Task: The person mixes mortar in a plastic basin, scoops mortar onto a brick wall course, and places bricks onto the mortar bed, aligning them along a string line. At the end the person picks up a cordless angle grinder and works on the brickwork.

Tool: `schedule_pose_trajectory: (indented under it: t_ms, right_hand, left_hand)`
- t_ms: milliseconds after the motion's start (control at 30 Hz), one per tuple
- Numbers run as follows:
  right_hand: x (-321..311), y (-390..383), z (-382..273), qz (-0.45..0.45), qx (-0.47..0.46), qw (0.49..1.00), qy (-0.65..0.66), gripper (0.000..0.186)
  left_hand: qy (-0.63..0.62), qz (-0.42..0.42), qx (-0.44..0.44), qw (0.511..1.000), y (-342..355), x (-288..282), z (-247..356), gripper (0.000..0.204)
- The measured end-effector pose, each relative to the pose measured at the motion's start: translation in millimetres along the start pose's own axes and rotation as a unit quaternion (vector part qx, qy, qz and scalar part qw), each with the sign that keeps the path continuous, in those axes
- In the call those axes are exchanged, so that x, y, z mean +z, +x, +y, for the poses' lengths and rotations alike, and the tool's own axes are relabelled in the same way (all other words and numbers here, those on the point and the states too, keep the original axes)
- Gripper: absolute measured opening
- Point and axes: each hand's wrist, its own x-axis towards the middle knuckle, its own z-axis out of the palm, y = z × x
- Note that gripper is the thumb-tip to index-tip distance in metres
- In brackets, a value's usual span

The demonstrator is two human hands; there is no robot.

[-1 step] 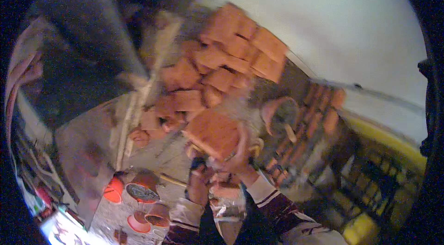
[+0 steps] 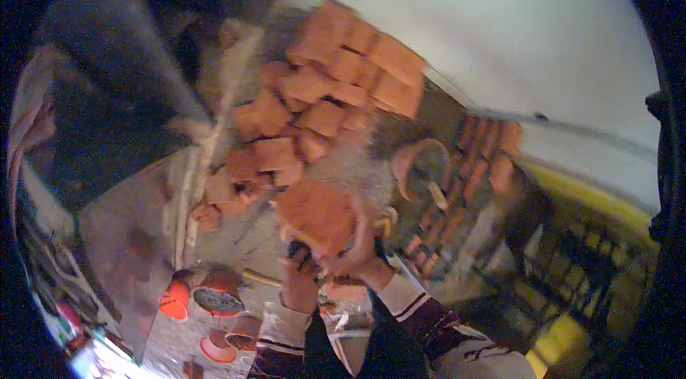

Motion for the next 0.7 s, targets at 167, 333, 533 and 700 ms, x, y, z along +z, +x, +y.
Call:
schedule_pose_trajectory:
  t_ms: [167, 333, 533, 700]
  right_hand:
    - [-60, -75, -29, -0.062, -0.03, 0.997, -0.017, 0.123]
    - [-124, -109, -20, -0.196, 0.145, 0.967, -0.07, 0.128]
    - [-206, -115, 7, -0.181, 0.192, 0.964, 0.007, 0.131]
    - [-320, -125, 24, 0.042, 0.128, 0.991, -0.005, 0.124]
  left_hand:
    - [0.057, 0.064, 0.015, 0.996, -13, 103, -30, 0.072]
    - [0.231, 0.118, 0.085, 0.962, -15, 85, -82, 0.071]
    - [0.572, 0.078, 0.176, 0.798, -9, 134, -166, 0.073]
    - [0.667, -0.105, 0.094, 0.732, 27, 238, -256, 0.081]
